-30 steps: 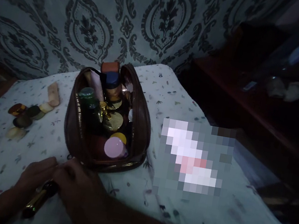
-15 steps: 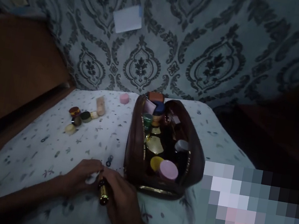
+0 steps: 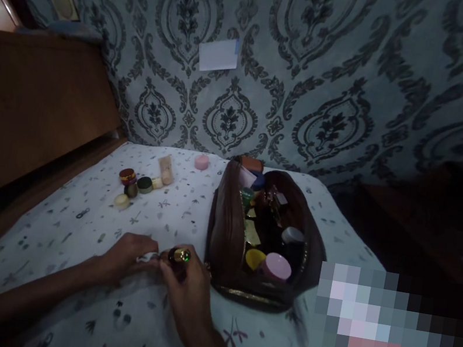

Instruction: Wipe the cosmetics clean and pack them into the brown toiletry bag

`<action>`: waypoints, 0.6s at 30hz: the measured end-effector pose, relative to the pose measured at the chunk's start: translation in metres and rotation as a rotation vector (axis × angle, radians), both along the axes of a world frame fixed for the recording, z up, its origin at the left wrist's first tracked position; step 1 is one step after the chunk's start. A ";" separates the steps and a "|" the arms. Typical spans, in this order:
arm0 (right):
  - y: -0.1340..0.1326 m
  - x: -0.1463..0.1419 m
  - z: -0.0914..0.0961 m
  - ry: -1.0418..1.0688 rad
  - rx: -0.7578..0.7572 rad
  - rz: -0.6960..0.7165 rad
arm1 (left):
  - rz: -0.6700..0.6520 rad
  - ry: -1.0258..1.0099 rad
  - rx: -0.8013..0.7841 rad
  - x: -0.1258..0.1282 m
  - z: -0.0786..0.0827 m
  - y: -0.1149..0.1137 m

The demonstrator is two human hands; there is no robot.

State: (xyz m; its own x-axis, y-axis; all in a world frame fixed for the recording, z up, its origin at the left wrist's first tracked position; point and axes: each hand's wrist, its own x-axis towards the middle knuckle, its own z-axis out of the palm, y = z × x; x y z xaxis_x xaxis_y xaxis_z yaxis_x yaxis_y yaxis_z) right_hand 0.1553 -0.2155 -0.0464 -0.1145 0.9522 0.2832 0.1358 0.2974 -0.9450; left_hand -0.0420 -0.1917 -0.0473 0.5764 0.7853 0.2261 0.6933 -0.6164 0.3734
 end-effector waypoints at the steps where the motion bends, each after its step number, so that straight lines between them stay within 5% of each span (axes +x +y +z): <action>1: 0.001 -0.002 0.000 -0.001 -0.021 0.007 | 0.019 0.007 0.019 -0.003 0.001 0.001; 10: 0.017 -0.020 0.001 -0.066 0.018 0.018 | 0.052 -0.386 -0.263 0.006 0.024 -0.011; 13: 0.022 -0.020 -0.005 -0.130 0.041 0.019 | 0.109 -0.298 -0.266 0.004 0.018 -0.010; 18: 0.026 -0.019 -0.017 -0.277 0.078 -0.018 | 0.103 0.060 0.046 -0.007 0.008 -0.002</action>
